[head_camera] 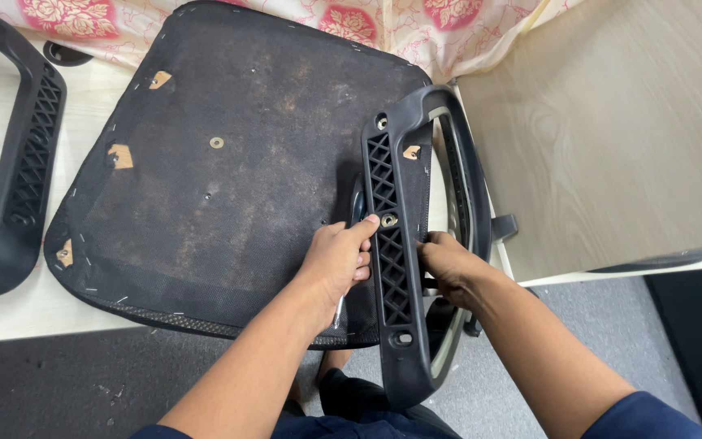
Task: The person uses a screwdriver to remove screws from a chair armrest, detaches it, and then reattaches it by aligning the holes and inserting screws by hand. The person works on the chair seat placed on a table.
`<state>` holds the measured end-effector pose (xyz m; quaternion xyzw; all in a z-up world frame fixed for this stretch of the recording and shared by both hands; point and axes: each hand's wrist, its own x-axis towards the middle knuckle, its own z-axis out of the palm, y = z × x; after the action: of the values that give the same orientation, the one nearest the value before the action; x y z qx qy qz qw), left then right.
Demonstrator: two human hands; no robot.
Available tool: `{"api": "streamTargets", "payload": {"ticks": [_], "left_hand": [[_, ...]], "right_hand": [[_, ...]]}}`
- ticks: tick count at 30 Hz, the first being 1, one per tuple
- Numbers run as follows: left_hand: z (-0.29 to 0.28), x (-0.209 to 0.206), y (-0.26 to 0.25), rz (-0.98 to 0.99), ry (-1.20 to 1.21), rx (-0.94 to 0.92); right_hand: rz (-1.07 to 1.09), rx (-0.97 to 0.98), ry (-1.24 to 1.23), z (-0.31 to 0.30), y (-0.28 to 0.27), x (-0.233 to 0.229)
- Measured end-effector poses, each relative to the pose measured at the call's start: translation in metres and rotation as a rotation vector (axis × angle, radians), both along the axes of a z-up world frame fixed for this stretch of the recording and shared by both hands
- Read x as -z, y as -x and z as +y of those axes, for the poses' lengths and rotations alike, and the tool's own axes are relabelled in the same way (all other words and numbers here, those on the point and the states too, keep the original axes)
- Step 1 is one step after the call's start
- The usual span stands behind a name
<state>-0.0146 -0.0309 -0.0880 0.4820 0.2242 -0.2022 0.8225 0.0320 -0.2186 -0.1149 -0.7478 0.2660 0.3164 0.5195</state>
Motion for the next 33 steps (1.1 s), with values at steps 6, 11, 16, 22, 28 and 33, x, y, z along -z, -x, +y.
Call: {"api": "streamTargets", "payload": {"ticks": [6, 11, 16, 22, 28, 33], "left_hand": [[0.004, 0.004, 0.001, -0.006, -0.003, -0.003], [-0.005, 0.008, 0.002, -0.012, -0.01, 0.018], [-0.024, 0.007, 0.01, -0.019, 0.024, -0.054], [-0.031, -0.002, 0.021, -0.096, -0.001, -0.046], [-0.039, -0.012, 0.021, -0.121, -0.024, -0.089], [-0.034, -0.014, 0.019, -0.15, -0.041, -0.044]], "right_hand": [[0.013, -0.09, 0.05, -0.003, -0.005, -0.007], [-0.006, -0.058, -0.124, -0.017, -0.009, 0.004], [0.065, -0.002, -0.185, -0.024, -0.014, 0.017], [0.015, 0.078, -0.531, -0.022, -0.005, 0.024], [-0.097, 0.093, -0.528, -0.017, 0.001, 0.005], [-0.169, 0.151, -0.568, -0.011, 0.014, -0.014]]}}
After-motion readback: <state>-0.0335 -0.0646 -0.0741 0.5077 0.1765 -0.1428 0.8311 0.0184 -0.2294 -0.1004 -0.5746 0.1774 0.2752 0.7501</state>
